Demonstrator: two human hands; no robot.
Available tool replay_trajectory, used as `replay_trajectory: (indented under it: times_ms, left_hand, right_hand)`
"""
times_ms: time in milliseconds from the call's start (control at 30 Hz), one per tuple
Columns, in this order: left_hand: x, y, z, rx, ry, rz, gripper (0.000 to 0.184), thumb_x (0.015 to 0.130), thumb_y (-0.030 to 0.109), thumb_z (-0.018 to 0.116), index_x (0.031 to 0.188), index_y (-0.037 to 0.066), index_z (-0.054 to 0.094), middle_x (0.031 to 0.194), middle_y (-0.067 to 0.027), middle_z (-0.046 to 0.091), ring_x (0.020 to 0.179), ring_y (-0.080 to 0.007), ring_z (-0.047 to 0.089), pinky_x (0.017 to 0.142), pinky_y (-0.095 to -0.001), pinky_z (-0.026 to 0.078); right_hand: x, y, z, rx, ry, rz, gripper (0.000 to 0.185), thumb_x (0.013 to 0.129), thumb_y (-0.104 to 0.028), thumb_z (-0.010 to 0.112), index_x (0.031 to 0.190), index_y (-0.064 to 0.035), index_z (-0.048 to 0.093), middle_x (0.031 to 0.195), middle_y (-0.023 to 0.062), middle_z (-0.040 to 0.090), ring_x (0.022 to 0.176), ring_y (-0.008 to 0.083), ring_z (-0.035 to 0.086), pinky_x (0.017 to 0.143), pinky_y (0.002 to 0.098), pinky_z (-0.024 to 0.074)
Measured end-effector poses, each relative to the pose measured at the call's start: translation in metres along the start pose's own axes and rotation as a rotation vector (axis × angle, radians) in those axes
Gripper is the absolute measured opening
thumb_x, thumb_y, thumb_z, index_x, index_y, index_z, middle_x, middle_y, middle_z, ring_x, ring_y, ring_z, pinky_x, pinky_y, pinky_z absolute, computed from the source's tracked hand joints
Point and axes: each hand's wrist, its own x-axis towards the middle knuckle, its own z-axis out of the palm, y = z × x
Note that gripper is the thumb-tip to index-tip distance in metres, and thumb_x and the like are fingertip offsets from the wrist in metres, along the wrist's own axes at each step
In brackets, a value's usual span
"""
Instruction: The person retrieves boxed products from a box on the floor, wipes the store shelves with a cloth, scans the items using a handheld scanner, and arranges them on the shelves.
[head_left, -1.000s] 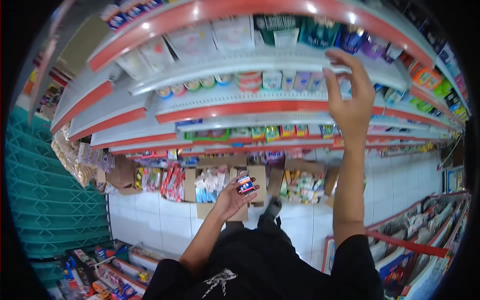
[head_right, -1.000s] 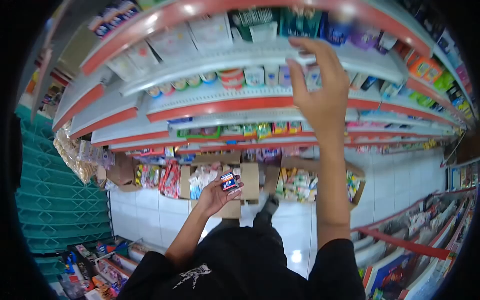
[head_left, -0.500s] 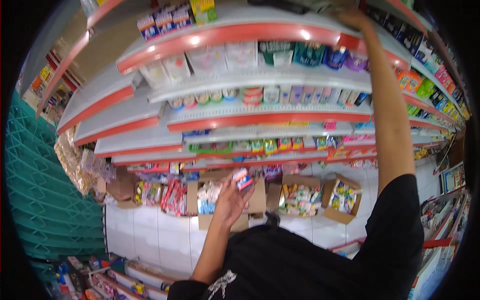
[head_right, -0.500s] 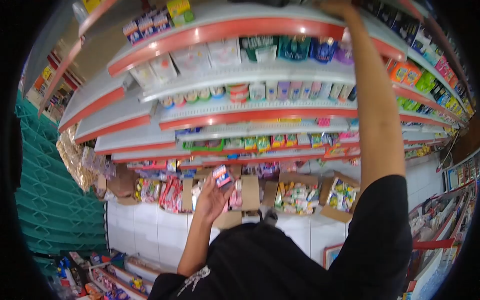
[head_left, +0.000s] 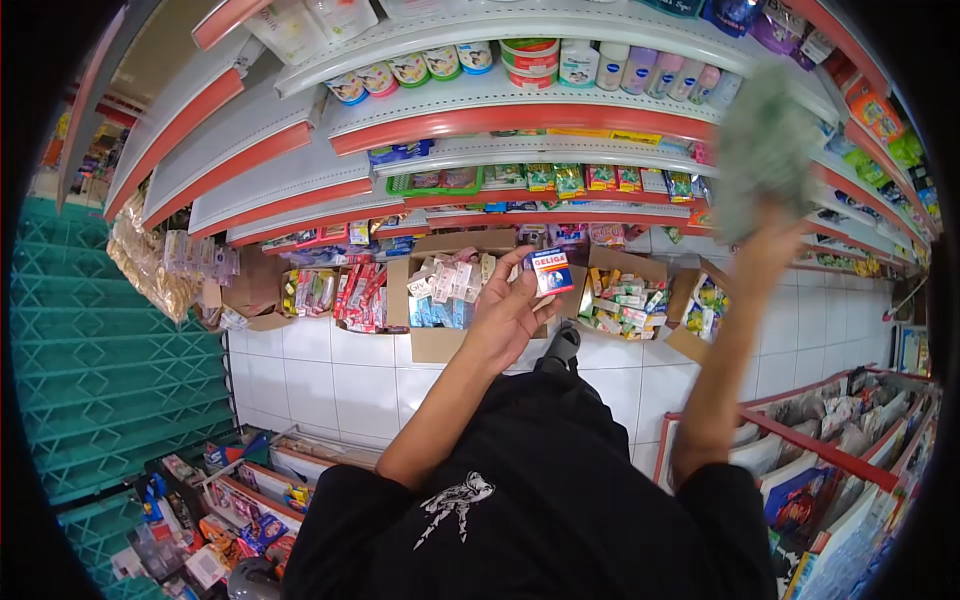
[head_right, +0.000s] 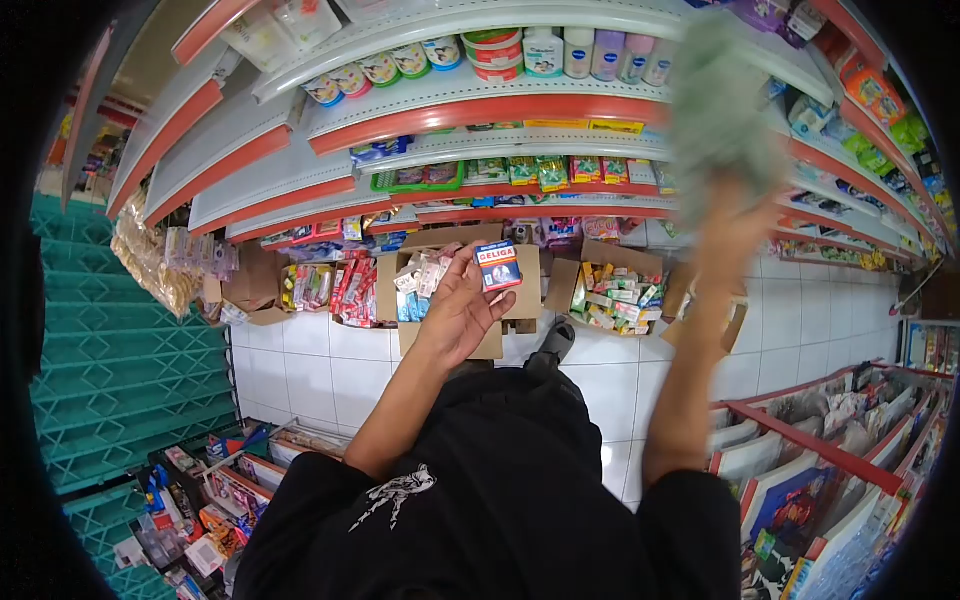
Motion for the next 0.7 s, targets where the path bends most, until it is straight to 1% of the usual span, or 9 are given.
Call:
replay_trajectory:
  times_ms: [67,100,167,333,433,500,533,633,700]
  left_hand:
    - [-0.001,-0.003,0.001,0.129,0.028,0.045,0.034,0.09,0.019,0.053,0.121,0.008,0.043,0.115,-0.0075,0.054,0.103,-0.0215,0.055,0.086,-0.0349,0.047]
    - [-0.001,-0.002,-0.005,0.133,0.023,0.028,0.034,0.09,0.019,0.053,0.121,0.008,0.043,0.115,-0.0075,0.054,0.103,-0.0215,0.055,0.086,-0.0349,0.047]
    - [-0.003,0.006,-0.021,0.317,0.048,0.074,0.035,0.087,0.017,0.059,0.118,0.009,0.047,0.11,-0.0043,0.055,0.099,-0.0178,0.055,0.083,-0.0329,0.048]
    - [-0.025,0.021,-0.034,0.487,0.065,0.095,0.039,0.084,0.012,0.063,0.119,0.01,0.046,0.106,-0.0018,0.056,0.094,-0.0137,0.056,0.071,-0.0266,0.047]
    - [-0.035,0.031,-0.031,0.363,0.119,0.086,0.038,0.08,0.003,0.065,0.114,0.003,0.048,0.105,-0.0058,0.056,0.096,-0.0162,0.056,0.081,-0.0274,0.047]
    - [-0.041,0.043,-0.043,0.369,0.091,0.066,0.033,0.081,0.007,0.066,0.11,0.004,0.049,0.106,-0.0065,0.054,0.096,-0.0153,0.055,0.082,-0.0267,0.046]
    - [-0.044,0.048,-0.047,0.359,0.069,0.174,0.032,0.081,0.008,0.066,0.108,0.004,0.049,0.107,-0.0066,0.053,0.096,-0.0149,0.055,0.083,-0.0267,0.046]
    - [-0.052,0.07,-0.056,0.326,0.051,0.366,0.033,0.079,0.008,0.069,0.105,0.004,0.049,0.11,-0.0064,0.051,0.098,-0.0152,0.054,0.085,-0.0276,0.045]
    - [-0.049,0.076,-0.068,0.635,-0.008,0.813,0.037,0.073,0.008,0.073,0.102,0.004,0.05,0.108,-0.0079,0.053,0.097,-0.0193,0.055,0.084,-0.0311,0.045]
  right_hand:
    - [-0.101,-0.046,0.02,0.158,-0.564,-0.067,0.068,0.074,-0.02,0.066,0.131,0.0026,0.037,0.129,0.0208,0.044,0.117,0.0297,0.044,0.099,0.0391,0.0323]
    - [-0.155,-0.049,0.029,0.186,-0.743,0.073,0.063,0.071,-0.015,0.065,0.127,0.0007,0.042,0.125,0.0207,0.045,0.113,0.0319,0.046,0.097,0.0391,0.0328]
    - [-0.166,-0.075,0.039,0.33,-0.639,0.111,0.057,0.067,-0.012,0.068,0.119,-0.0011,0.047,0.113,0.0187,0.051,0.106,0.0321,0.049,0.093,0.0376,0.0364]
    - [-0.174,-0.071,0.037,0.344,-0.895,0.206,0.053,0.06,-0.012,0.077,0.106,-0.0021,0.052,0.095,0.0121,0.056,0.091,0.0248,0.056,0.081,0.0327,0.0433]
    - [-0.182,-0.075,0.048,0.35,-0.927,0.338,0.041,0.067,-0.015,0.076,0.101,-0.0028,0.056,0.093,0.0078,0.06,0.085,0.0168,0.058,0.075,0.0284,0.0456]
    - [-0.192,-0.081,0.065,0.627,-0.477,0.841,0.036,0.075,-0.016,0.073,0.104,-0.0034,0.056,0.101,0.0069,0.06,0.087,0.0142,0.058,0.077,0.0276,0.0463]
    - [-0.193,-0.084,0.069,0.72,-0.443,0.989,0.034,0.088,-0.017,0.056,0.117,-0.001,0.048,0.107,0.0084,0.059,0.098,0.0208,0.058,0.089,0.0346,0.0446]
    - [-0.215,-0.105,0.08,1.073,-0.491,1.198,0.042,0.092,-0.027,0.049,0.124,-0.0017,0.042,0.118,0.0107,0.054,0.107,0.0234,0.053,0.095,0.0388,0.0401]
    - [-0.237,-0.128,0.086,1.18,-0.583,1.352,0.047,0.092,-0.035,0.045,0.127,-0.0025,0.04,0.122,0.0114,0.051,0.112,0.0238,0.05,0.098,0.0397,0.037]
